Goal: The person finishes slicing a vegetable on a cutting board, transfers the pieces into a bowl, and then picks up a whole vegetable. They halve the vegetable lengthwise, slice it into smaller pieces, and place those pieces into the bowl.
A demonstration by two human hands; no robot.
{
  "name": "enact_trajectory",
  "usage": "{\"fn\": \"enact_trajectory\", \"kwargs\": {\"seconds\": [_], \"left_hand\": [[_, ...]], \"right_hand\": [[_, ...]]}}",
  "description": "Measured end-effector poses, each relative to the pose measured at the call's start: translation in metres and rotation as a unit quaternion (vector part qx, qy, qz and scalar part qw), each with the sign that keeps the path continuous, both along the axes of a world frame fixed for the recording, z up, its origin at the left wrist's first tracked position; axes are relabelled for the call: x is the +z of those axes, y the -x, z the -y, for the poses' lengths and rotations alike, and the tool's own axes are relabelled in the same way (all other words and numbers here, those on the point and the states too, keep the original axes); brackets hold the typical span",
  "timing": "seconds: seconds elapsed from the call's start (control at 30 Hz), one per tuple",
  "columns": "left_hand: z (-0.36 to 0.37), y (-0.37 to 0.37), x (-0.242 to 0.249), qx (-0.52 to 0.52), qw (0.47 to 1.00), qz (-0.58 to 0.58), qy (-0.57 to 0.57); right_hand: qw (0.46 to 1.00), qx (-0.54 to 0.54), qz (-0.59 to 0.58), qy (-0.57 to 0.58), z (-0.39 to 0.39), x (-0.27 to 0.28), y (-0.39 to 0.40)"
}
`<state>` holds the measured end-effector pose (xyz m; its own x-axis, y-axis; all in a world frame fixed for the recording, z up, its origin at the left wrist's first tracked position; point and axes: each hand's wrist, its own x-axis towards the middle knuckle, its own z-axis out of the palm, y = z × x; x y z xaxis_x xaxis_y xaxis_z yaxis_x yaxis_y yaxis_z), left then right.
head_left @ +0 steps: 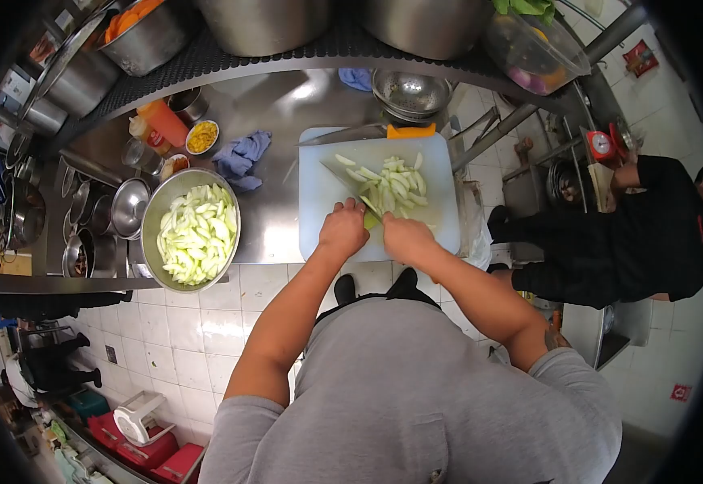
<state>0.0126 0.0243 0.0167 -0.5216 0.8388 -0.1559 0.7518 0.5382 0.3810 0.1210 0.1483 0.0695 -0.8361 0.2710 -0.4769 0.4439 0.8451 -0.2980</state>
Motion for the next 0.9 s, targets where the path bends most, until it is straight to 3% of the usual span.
{"fn": "enact_trajectory", "kwargs": {"seconds": [0.07, 0.27, 0.9], "left_hand": [[0.000, 0.000, -0.001, 0.002, 1.000, 0.006, -0.001], [0.004, 0.006, -0.003, -0.020, 1.000, 0.013, 0.004], [0.007, 0.007, -0.001, -0.009, 1.000, 0.027, -0.010]], "right_hand": [[0.998, -0.017, -0.054, -0.016, 0.002, -0.035, -0.007], [0.999, 0.003, -0.042, -0.019, 0.004, -0.016, -0.002], [0.996, -0.017, -0.085, -0.008, 0.010, -0.037, 0.005]]}}
